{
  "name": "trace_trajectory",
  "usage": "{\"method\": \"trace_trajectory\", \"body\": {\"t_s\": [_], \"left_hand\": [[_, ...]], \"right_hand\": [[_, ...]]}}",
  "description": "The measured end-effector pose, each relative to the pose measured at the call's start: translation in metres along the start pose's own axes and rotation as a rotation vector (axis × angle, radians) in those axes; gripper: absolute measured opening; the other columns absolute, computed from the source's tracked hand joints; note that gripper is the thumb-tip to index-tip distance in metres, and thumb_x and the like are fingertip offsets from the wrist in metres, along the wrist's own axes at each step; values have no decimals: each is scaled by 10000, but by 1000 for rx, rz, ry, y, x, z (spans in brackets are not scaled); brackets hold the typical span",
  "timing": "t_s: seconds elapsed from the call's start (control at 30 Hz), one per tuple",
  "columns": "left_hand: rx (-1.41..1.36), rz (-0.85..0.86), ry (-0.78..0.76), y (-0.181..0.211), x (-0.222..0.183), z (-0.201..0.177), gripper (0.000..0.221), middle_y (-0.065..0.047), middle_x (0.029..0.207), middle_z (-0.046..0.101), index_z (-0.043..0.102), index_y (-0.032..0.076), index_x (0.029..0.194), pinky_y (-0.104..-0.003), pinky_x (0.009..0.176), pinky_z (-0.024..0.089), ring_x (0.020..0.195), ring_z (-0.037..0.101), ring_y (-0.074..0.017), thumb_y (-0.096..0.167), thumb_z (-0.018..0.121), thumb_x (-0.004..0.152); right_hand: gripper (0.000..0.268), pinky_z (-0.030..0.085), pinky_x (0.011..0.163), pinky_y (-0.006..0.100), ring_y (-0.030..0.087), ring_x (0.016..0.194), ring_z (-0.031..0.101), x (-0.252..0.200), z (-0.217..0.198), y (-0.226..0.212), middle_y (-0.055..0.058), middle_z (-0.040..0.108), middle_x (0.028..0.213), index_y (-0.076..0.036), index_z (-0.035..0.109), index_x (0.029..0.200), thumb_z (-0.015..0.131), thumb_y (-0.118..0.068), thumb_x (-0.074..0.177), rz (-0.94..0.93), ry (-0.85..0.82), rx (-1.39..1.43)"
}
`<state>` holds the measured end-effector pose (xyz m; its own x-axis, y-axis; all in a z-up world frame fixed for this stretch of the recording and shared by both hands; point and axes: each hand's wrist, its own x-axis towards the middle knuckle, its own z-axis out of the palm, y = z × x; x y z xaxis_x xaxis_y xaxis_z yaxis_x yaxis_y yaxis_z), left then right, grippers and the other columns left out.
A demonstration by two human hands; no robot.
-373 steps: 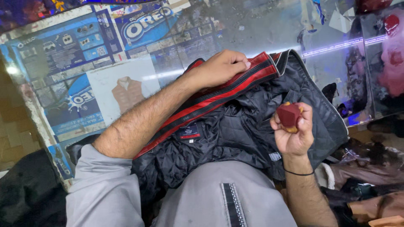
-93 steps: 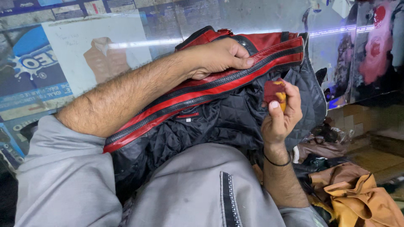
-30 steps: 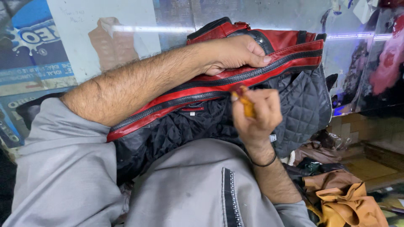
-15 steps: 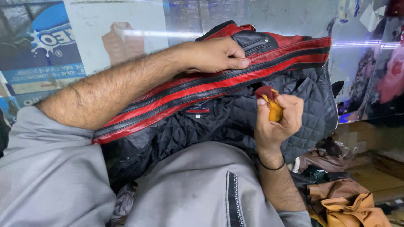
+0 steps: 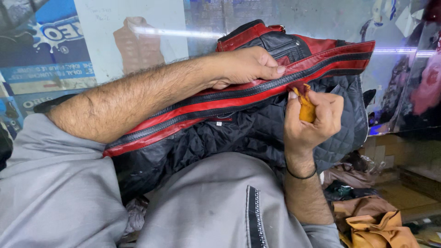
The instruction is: The person uses a small reddish sponge to wipe the red and black leather trim of a black quilted jacket. They repeatedly rub the sponge along the zipper area and edges, repositioning the jacket to access different sections.
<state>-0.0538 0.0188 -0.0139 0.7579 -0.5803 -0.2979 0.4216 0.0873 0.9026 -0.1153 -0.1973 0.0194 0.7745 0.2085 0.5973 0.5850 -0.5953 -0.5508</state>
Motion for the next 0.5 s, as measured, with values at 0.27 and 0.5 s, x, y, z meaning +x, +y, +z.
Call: {"method": "trace_trajectory", "body": {"t_s": [0.27, 0.5], "left_hand": [[-41, 1, -35, -4, 2, 3, 390, 24, 853, 752, 776, 54, 969, -217, 694, 526, 746, 600, -5, 400, 601, 1010], [21, 16, -13, -11, 3, 2, 438, 72, 727, 586, 732, 37, 890, -238, 590, 413, 650, 436, -20, 429, 604, 1036]], "right_hand": [[326, 521, 705, 348, 253, 839, 620, -16, 12, -29, 113, 602, 951, -20, 612, 1086, 839, 74, 871, -121, -113, 96], [316, 523, 728, 354, 255, 850, 614, 1, 1, -4, 138, 596, 985, -53, 613, 1129, 835, 102, 965, 11, 20, -36]]}}
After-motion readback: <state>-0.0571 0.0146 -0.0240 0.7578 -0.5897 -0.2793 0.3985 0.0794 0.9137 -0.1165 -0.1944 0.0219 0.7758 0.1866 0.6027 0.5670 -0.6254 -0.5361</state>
